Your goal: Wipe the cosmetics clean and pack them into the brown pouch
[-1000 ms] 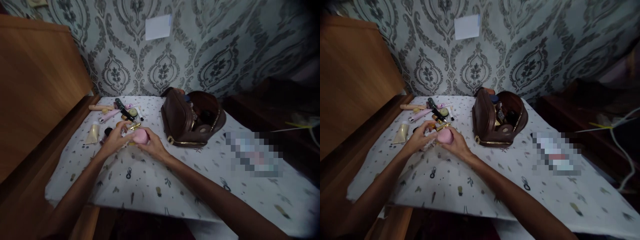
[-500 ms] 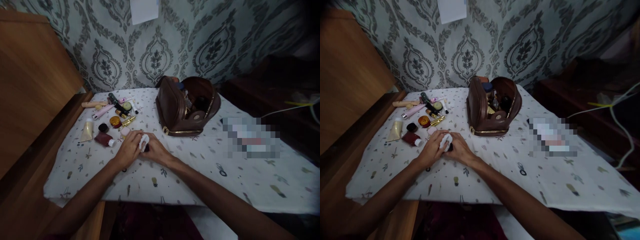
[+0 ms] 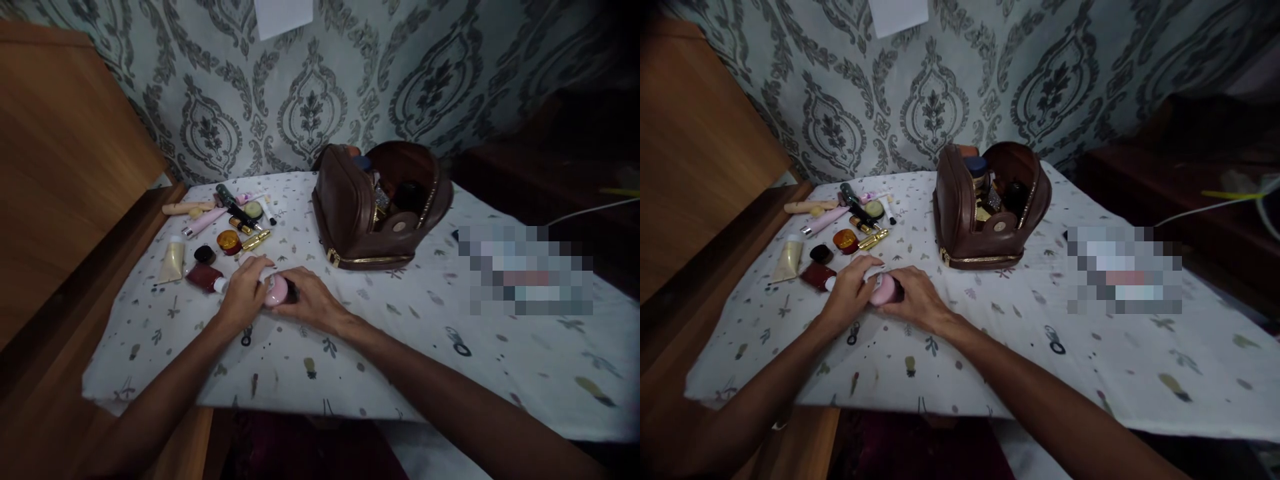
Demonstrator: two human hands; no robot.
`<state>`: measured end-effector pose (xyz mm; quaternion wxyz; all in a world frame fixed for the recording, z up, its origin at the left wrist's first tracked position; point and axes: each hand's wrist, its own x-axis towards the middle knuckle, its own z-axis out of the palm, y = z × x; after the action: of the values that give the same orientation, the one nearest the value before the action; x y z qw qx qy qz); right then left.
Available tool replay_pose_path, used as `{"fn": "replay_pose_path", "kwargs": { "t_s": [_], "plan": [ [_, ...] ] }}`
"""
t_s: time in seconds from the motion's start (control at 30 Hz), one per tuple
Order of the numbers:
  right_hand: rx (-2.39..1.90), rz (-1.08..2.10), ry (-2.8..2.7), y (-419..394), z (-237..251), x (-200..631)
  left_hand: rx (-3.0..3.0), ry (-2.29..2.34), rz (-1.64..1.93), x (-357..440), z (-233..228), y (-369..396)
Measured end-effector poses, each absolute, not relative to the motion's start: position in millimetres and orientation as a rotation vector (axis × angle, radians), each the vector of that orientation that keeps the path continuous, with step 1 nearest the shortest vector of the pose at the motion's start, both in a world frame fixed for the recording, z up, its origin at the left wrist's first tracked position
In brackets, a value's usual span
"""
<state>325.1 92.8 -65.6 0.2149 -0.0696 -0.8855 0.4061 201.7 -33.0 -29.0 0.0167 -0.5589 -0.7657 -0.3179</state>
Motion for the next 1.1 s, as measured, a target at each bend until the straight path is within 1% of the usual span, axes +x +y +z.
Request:
{"fn": "replay_pose_path", "kwargs": {
  "t_s": [0.23,0.43,0.57,0.7,0.83,0.97,1.1],
  "plan": [
    [-0.435,0.978,-2.467,87.3,-55.2,325.5,-1.543,-2.584,-0.366,212.0,-22.4,-36.7],
    [-0.591,0.868,-2.501,84.1,-51.1,325.6,-1.474,-2.624,-0.015,227.4,-17.6,-36.4],
    [-0.55,0.841,-2.457,86.3,-58.0,326.1,-1.497,-2.527,0.068,238.2,-19.1,-39.0],
    [-0.43,0.85,-2.431,92.9,-66.2,327.8,-1.69,-2.268,0.032,243.4,-26.5,-43.1],
    [-0.427,0.933,-2.387,97.2,-65.0,327.1,-1.778,-2.036,-0.128,238.2,-33.5,-45.1],
    [-0.48,1.151,-2.277,97.2,-59.9,324.1,-1.679,-2.131,-0.466,223.0,-35.1,-43.5],
    [-0.315,1.467,-2.18,96.5,-58.4,324.5,-1.613,-2.256,-0.866,213.3,-29.3,-41.6]
  ]
}}
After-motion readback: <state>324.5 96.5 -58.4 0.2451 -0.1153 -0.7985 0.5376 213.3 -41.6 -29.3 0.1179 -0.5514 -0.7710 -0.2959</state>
